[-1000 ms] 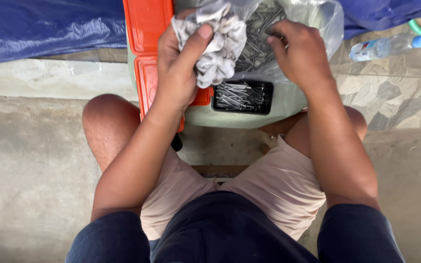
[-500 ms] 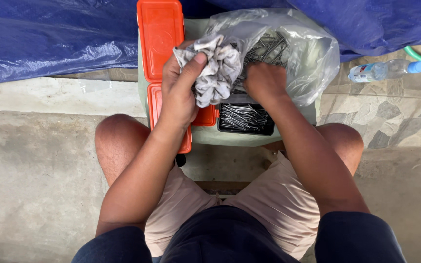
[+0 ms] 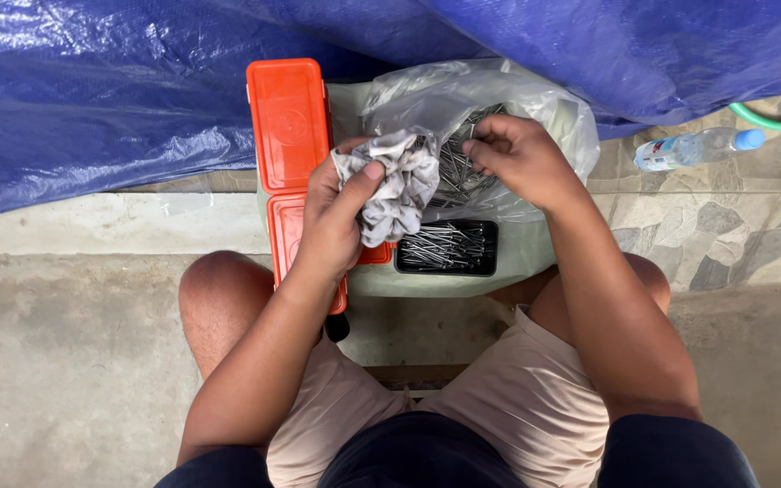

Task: The person cleans individual metal clips by rubbing them with a white cloth, picking them one by one from a plastic bag and placing them into an orange container.

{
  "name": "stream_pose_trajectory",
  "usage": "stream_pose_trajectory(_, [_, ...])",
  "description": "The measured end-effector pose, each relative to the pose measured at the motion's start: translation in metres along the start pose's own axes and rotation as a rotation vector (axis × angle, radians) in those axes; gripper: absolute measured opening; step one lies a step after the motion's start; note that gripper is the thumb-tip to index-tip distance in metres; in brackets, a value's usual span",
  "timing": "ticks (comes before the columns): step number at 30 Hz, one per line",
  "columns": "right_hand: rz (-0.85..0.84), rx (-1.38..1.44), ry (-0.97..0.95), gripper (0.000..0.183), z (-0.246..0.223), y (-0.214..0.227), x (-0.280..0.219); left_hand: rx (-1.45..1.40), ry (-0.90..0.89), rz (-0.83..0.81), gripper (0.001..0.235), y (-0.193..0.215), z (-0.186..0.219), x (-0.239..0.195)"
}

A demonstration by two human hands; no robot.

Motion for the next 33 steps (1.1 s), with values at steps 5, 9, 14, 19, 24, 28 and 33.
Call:
stream_pose_trajectory(5, [0.014, 0.349, 0.058, 0.019, -0.016, 0.003, -0.035, 0.101, 0.006, -0.035, 0.027, -0.008, 0.002, -0.004])
stream_pose_trajectory(9, [0.031, 0.588, 0.101, 0.015, -0.009, 0.005, -0.053, 0.146, -0.006, -0.023, 0.029, 0.004, -0.018, -0.005])
stream_pose_trajectory(14, [0.053, 0.7, 0.176, 0.011, -0.015, 0.012, -0.061, 0.221, -0.041, -0.034, 0.03, 0.001, -0.009, -0.006])
stream_pose_trajectory(19, [0.07, 0.779, 0.207, 0.011, -0.018, -0.013, -0.058, 0.268, -0.06, -0.089, 0.031, -0.027, -0.011, -0.014])
stream_pose_trajectory(24, [0.225, -0.074, 0.398, 0.006, -0.059, -0.026, -0.07, 0.387, -0.223, -0.207, 0.024, -0.032, -0.011, -0.014])
stream_pose_trajectory(28, [0.246, -0.301, 0.523, 0.002, -0.08, -0.032, -0.082, 0.36, -0.172, -0.124, 0.017, -0.029, -0.011, -0.012])
stream_pose_trajectory(33, [0.393, -0.431, 0.622, 0.004, -0.07, -0.036, -0.088, -0.057, 0.03, 0.193, 0.009, -0.013, -0.024, -0.006])
Point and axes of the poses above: each hand's wrist, its own x-axis towards the middle knuckle, its own y-axis out of the back of the hand, z = x × y, the point moved 5 cm from there along x, towards the middle knuckle, and after that the axes turned 6 degrees about -y, right-handed, at the moved point
